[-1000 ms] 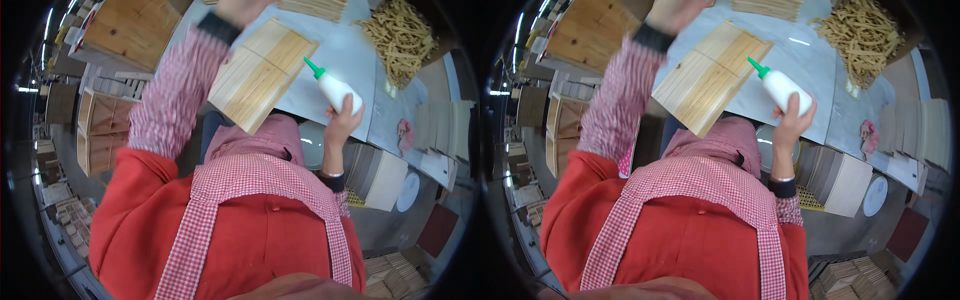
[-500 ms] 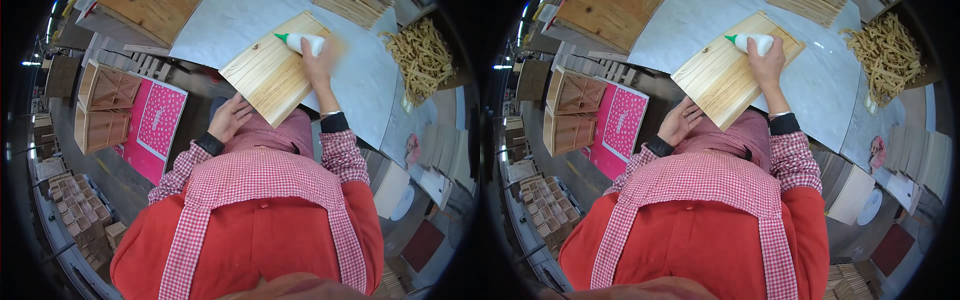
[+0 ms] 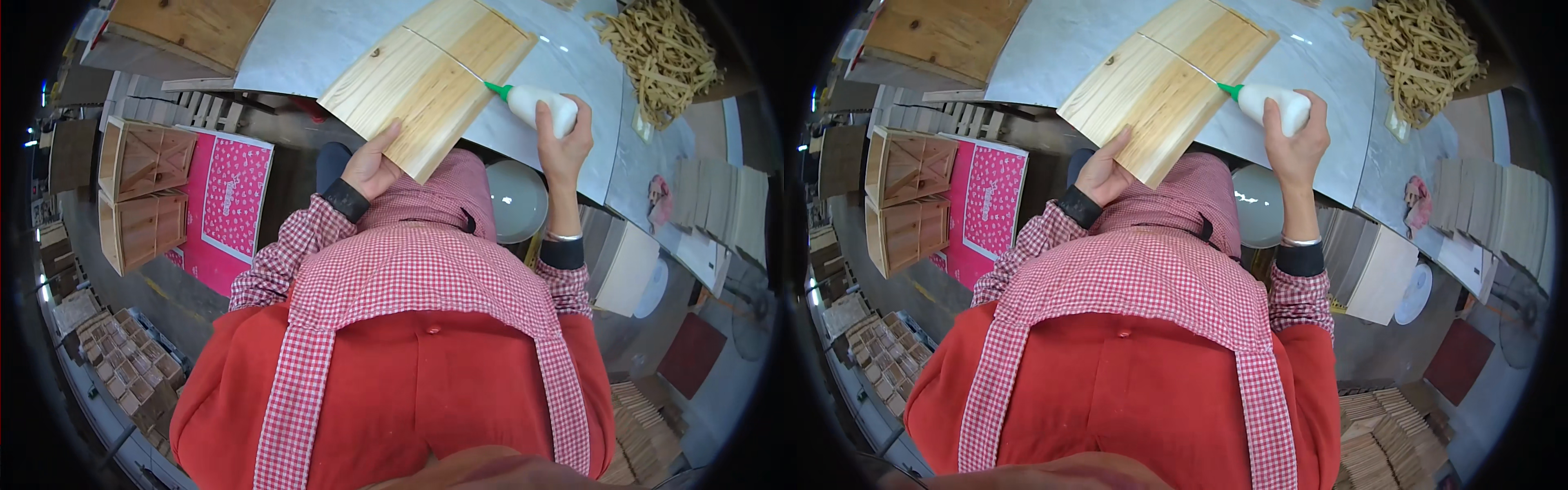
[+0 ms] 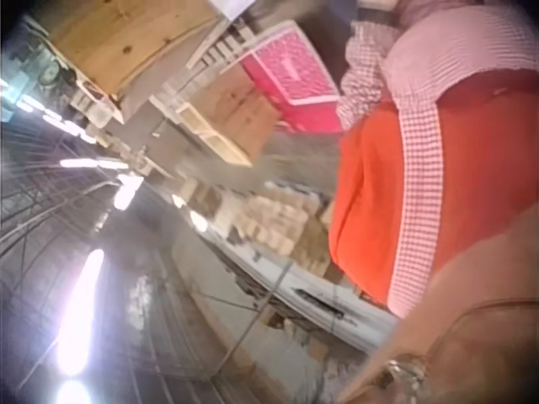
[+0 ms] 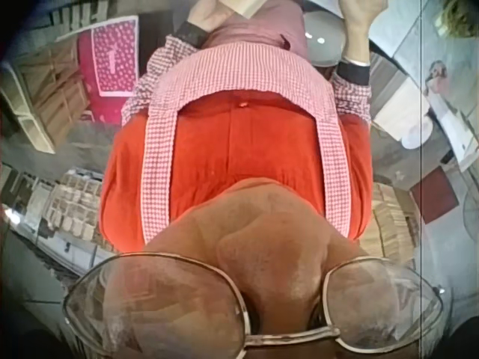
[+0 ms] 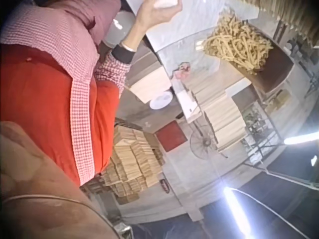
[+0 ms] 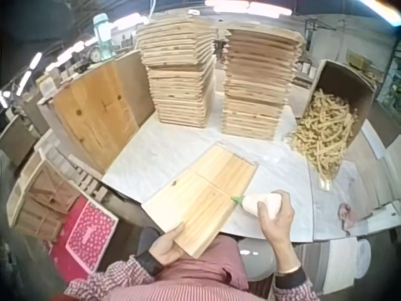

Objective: Assembling wooden crates by applying glue to wooden planks and joining them.

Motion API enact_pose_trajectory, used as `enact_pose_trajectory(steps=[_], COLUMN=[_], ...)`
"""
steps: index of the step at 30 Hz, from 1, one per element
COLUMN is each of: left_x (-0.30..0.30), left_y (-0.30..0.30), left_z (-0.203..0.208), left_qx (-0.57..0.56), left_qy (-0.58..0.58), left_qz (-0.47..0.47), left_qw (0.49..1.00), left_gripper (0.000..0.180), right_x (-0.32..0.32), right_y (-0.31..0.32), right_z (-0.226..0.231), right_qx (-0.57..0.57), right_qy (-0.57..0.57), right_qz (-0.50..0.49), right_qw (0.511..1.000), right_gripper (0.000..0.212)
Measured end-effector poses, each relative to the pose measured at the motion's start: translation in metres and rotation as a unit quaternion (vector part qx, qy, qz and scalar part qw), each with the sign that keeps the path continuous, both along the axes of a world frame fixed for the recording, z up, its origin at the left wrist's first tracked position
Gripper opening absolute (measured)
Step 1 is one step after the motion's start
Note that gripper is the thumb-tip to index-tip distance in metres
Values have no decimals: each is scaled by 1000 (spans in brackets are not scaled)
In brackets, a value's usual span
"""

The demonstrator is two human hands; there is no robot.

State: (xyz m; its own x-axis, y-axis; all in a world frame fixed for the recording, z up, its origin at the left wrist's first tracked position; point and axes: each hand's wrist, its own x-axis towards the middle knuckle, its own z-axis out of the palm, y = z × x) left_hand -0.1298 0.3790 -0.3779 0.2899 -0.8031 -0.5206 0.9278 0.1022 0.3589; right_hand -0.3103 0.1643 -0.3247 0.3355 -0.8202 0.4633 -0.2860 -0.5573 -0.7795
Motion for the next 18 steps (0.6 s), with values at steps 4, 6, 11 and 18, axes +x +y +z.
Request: enact_pose_trajectory(steps=[4,6,11,18], left_x=[0,-1,-2,-1], left_y=[-4,-5,-3,-3], left_z=[1,5,14,28], left_qx=[11,8,9,22], left_qy=[-5,-5,-8,-24], left_qz=[12,13,21,4], left_qw=[1000,1000,1000,999], left_gripper=[50,50,49,51], right_x=[-15,-19,-16,10], right_y=[-8,-7,-27,-85], right_z=[-21,-17,-18,-20], right_qx=[21,108,282,274], right_qy=[-31,-78,-252,-300], right_qz=[-34,-43,-90,-148], right_qw=[999,990,921,902], right_gripper=[33,32,35,39])
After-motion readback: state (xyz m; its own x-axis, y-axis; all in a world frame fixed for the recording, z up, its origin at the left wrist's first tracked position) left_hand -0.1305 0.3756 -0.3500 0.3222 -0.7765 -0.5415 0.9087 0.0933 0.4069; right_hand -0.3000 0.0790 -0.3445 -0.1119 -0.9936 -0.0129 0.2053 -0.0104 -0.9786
